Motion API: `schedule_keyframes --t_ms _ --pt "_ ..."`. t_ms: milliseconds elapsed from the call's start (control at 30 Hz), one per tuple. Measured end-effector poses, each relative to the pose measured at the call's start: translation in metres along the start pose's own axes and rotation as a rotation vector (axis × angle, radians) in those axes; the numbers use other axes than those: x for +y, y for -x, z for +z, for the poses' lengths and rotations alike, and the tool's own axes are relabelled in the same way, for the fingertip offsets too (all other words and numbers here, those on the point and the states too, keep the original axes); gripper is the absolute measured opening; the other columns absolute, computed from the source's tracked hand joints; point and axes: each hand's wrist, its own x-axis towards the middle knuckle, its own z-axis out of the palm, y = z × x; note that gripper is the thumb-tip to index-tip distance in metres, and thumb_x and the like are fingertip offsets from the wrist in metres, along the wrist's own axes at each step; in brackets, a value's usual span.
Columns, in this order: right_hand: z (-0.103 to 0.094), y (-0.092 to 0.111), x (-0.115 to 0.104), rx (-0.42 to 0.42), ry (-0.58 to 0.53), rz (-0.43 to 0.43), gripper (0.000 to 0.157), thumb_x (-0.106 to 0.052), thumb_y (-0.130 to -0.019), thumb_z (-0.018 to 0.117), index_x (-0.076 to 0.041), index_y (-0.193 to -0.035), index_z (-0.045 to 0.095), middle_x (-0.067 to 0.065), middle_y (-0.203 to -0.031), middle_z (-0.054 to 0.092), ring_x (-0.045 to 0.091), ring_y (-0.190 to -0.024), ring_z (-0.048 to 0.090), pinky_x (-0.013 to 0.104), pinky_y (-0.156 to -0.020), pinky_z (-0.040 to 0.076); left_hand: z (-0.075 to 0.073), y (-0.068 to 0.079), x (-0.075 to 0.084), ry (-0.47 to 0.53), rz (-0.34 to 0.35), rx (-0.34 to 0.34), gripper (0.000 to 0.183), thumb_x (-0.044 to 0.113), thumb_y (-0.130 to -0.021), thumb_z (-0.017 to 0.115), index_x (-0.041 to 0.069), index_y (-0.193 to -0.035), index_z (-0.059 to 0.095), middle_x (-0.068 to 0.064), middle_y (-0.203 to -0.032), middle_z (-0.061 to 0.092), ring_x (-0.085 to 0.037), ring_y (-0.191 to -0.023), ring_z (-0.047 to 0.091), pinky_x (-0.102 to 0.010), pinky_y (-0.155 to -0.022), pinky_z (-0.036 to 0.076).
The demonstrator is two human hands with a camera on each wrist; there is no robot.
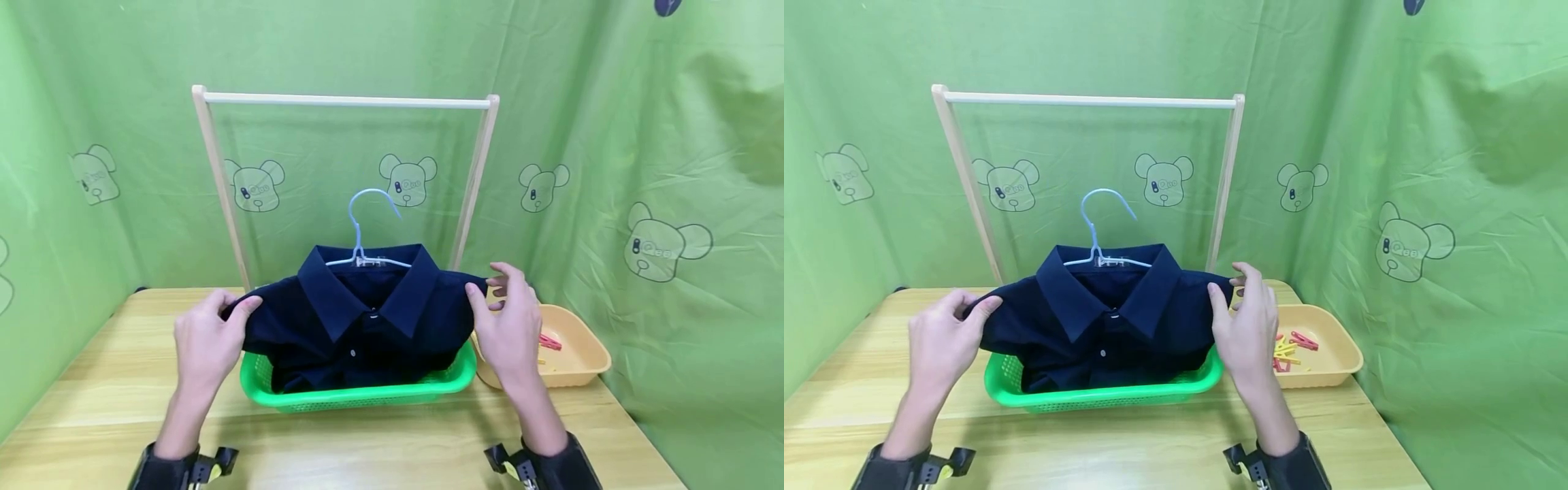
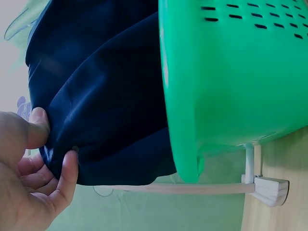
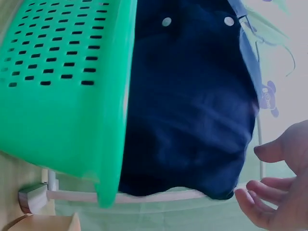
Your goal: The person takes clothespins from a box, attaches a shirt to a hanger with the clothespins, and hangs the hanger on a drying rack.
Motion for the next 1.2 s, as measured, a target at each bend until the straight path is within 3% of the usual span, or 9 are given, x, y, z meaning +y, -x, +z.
schedule_keyframes --t_ms 100,233,367,567,767,1200 --pt "0.001 0.001 -0.001 -0.009 0.029 -0.060 0.046 -0.017 -0.090 0.076 -0.005 -0.131 0.061 0.016 -0.111 0.070 0.032 -0.088 0.059 0.040 -0.076 0.044 0.003 0.001 0.001 -0.001 0.021 -0.001 0.025 0.021 -0.081 0.085 0.005 -0.076 0.068 -0.005 -0.055 0.058 -0.008 -0.045 0.041 -0.024 -0.050 0.031" --pt "0.004 0.001 0.003 -0.055 0.066 -0.123 0.044 -0.017 -0.092 0.073 -0.006 -0.134 0.062 0.018 -0.122 0.068 0.037 -0.095 0.056 0.048 -0.083 0.042 0.005 0.003 0.002 -0.006 0.025 -0.009 0.026 0.021 -0.080 0.085 0.006 -0.074 0.066 -0.004 -0.053 0.055 -0.010 -0.045 0.042 -0.024 -0.050 0.030" --pt "0.008 0.001 0.007 -0.083 0.078 -0.153 0.039 -0.015 -0.095 0.068 -0.006 -0.134 0.063 0.018 -0.132 0.066 0.039 -0.097 0.059 0.051 -0.088 0.043 0.007 0.003 0.003 -0.007 0.012 -0.019 0.027 0.022 -0.080 0.085 0.006 -0.073 0.065 -0.004 -0.054 0.055 -0.014 -0.047 0.045 -0.025 -0.051 0.031" --pt "0.013 0.001 0.012 -0.104 0.075 -0.137 0.034 -0.013 -0.100 0.060 -0.004 -0.132 0.064 0.022 -0.131 0.065 0.044 -0.121 0.058 0.057 -0.102 0.041 0.009 0.003 0.002 -0.015 -0.005 -0.025 0.027 0.022 -0.081 0.084 0.007 -0.072 0.064 -0.004 -0.053 0.054 -0.017 -0.047 0.045 -0.031 -0.050 0.033" --pt "0.016 0.001 0.016 -0.167 0.089 -0.100 0.035 -0.014 -0.103 0.055 -0.004 -0.136 0.062 0.021 -0.136 0.062 0.043 -0.128 0.055 0.059 -0.107 0.039 0.010 0.003 0.001 -0.021 -0.013 -0.034 0.027 0.023 -0.082 0.084 0.006 -0.072 0.065 -0.004 -0.053 0.054 -0.018 -0.047 0.046 -0.032 -0.050 0.033" --pt "0.022 0.002 0.023 -0.178 0.108 -0.103 0.024 -0.013 -0.098 0.062 -0.001 -0.117 0.072 0.023 -0.117 0.070 0.044 -0.113 0.062 0.057 -0.097 0.045 0.011 0.004 -0.001 -0.034 -0.029 -0.034 0.027 0.025 -0.082 0.084 0.006 -0.074 0.066 -0.007 -0.056 0.061 -0.021 -0.048 0.050 -0.031 -0.051 0.034"
